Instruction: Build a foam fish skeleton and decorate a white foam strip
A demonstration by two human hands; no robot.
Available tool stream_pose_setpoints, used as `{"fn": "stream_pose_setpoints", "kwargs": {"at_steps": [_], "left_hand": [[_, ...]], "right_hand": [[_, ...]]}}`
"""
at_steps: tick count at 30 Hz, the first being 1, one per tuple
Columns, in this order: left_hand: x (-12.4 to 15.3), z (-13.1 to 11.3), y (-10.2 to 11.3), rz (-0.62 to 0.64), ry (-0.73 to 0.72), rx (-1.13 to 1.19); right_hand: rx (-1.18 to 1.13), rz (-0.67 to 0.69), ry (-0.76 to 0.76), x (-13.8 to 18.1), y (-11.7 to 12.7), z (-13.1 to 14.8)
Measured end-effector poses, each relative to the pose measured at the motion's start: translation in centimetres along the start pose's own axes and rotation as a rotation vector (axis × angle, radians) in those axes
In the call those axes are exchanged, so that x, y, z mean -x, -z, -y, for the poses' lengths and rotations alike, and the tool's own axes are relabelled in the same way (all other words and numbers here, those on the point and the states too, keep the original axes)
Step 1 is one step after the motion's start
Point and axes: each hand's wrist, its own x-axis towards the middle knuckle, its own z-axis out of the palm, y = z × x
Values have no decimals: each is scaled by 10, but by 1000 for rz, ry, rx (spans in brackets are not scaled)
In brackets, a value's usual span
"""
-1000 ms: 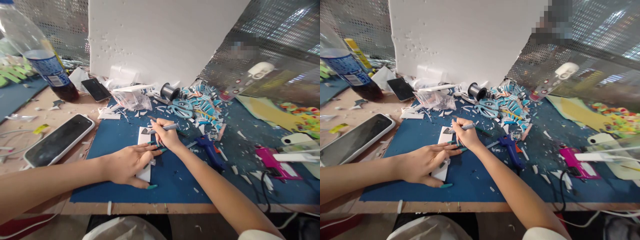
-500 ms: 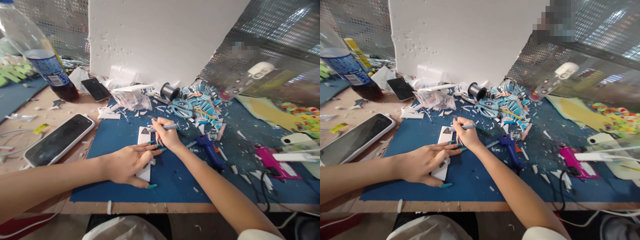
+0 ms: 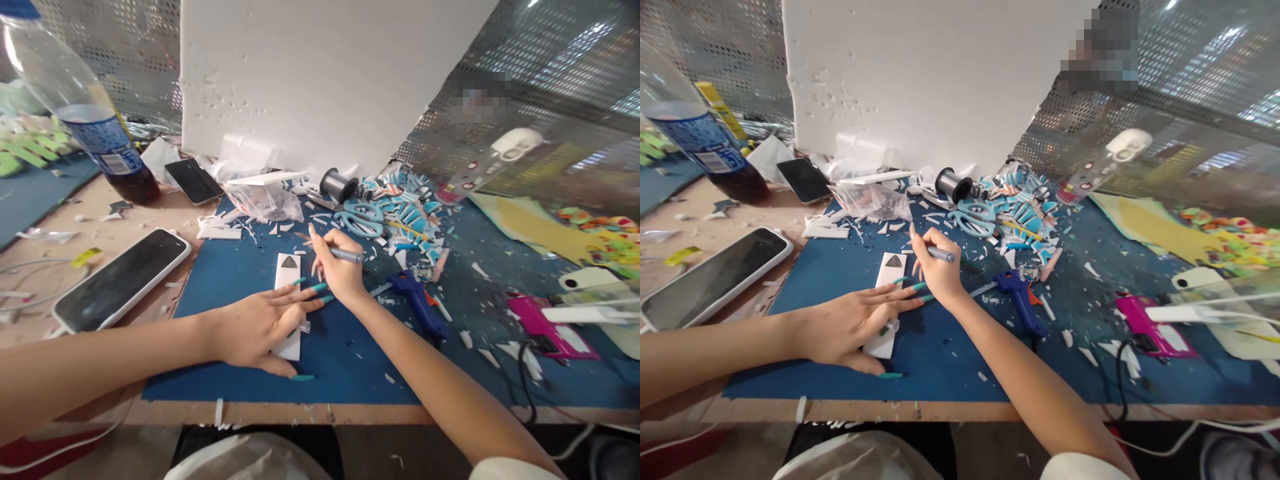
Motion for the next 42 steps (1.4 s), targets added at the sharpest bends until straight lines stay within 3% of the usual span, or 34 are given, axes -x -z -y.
{"fn": "stream_pose_setpoints", "kwargs": {"at_steps": [4, 6, 9, 14, 20, 22, 25, 27, 29, 32, 42], "left_hand": [[2, -12, -1, -170, -40, -275], [3, -20, -1, -293, 33, -413], [4, -29, -2, -327, 148, -486], [1, -26, -5, -297, 27, -284], [-2, -20, -1, -146, -79, 134], [-2, -18, 2, -232, -12, 145], [-3, -9, 5, -478, 292, -9], [-2, -2, 5, -504, 503, -109], [-2, 5, 4, -472, 614, -128], [0, 12, 1, -444, 689, -42], [2, 8, 8, -364, 679, 48]], "right_hand": [[178, 7, 146, 1, 7, 7], [274, -6, 220, 0, 9, 5], [295, 18, 204, 0, 8, 1], [96, 70, 64, 2, 0, 1], [-27, 171, 27, -2, 2, 1], [-14, 140, 50, -7, 7, 1], [101, 79, 138, -11, 15, 6], [260, 85, 215, -8, 20, 13], [462, 157, 274, 0, 24, 19], [616, 350, 306, 18, 28, 26], [534, 595, 251, 23, 51, 26]]}}
